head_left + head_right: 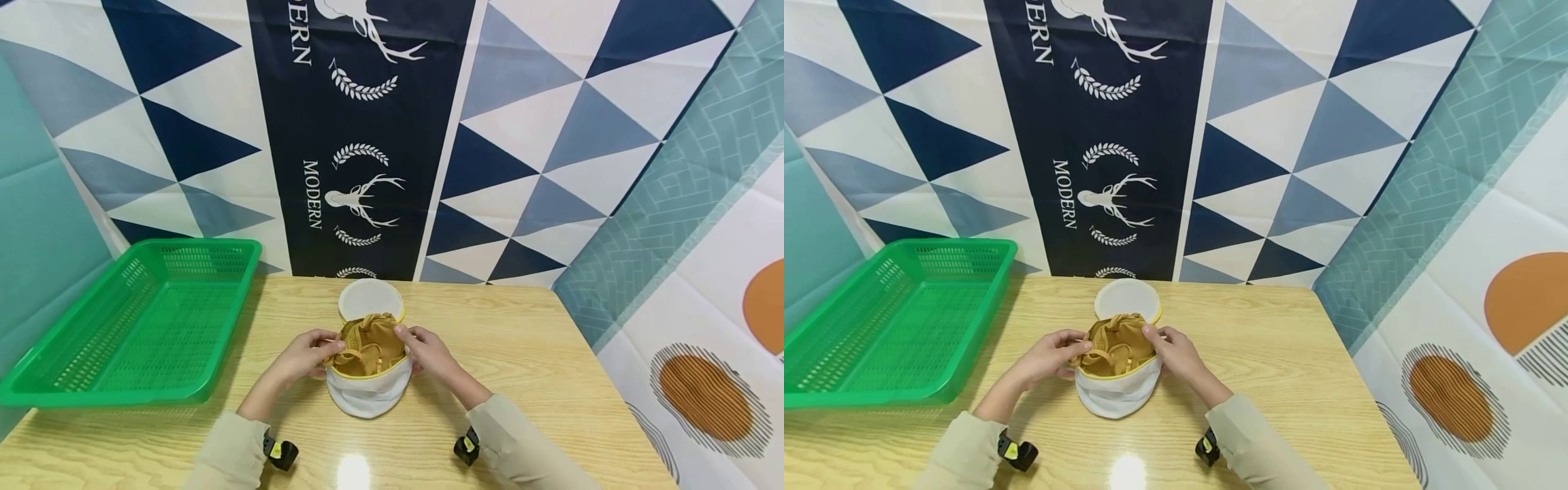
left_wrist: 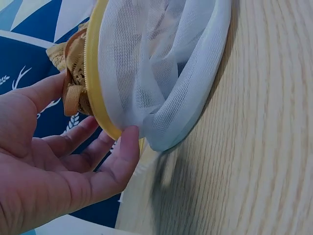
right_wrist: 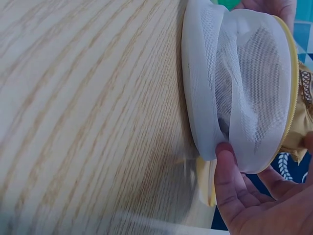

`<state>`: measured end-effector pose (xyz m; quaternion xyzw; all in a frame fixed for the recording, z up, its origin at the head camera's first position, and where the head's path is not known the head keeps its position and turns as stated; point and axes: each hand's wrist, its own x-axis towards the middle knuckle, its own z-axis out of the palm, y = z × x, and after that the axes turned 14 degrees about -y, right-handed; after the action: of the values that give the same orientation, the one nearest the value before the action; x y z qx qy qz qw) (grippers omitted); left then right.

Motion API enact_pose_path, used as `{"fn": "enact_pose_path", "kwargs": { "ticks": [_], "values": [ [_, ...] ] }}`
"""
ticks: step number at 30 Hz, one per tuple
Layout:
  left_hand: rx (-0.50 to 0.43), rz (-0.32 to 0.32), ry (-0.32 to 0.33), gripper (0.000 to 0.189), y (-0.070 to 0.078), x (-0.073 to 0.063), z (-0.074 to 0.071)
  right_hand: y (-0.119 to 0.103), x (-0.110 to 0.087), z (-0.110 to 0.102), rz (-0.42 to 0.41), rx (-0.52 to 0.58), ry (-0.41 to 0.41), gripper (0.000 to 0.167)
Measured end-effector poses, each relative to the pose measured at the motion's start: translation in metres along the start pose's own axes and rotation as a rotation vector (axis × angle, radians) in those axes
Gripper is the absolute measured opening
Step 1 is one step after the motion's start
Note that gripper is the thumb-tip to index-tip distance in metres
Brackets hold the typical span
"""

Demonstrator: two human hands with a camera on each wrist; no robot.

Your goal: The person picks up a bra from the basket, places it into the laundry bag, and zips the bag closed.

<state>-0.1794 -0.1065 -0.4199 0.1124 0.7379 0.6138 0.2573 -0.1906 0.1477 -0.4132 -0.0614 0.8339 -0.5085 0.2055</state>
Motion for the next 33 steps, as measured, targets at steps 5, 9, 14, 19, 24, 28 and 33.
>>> {"fn": "enact_pose_path", "kwargs": {
  "ticks": [5,9,14,19,24,28,33],
  "values": [
    [0.051,0.017,0.074,0.044,0.0,0.004,0.004,0.002,0.001,0.001,-0.022,-0.031,0.003,0.04],
    [0.083,0.014,0.119,0.041,-0.001,0.006,0.006,0.005,0.001,0.002,-0.027,-0.056,0.008,0.035],
    [0.08,0.012,0.121,0.039,-0.001,0.006,0.006,0.005,0.0,0.001,-0.019,-0.057,0.004,0.037],
    [-0.013,-0.007,0.119,0.038,-0.001,0.003,0.003,0.002,-0.001,0.0,-0.002,-0.027,-0.004,0.045],
    [-0.11,-0.032,0.115,0.042,-0.001,-0.002,0.002,0.0,-0.002,0.0,-0.004,-0.027,0.008,0.053],
    [-0.11,-0.068,0.105,0.041,-0.002,-0.005,0.001,0.002,-0.001,0.0,-0.003,-0.03,0.012,0.053],
    [-0.117,-0.105,0.085,0.045,-0.002,-0.005,0.001,0.003,-0.001,0.001,-0.004,-0.033,0.007,0.055]
  ]
}}
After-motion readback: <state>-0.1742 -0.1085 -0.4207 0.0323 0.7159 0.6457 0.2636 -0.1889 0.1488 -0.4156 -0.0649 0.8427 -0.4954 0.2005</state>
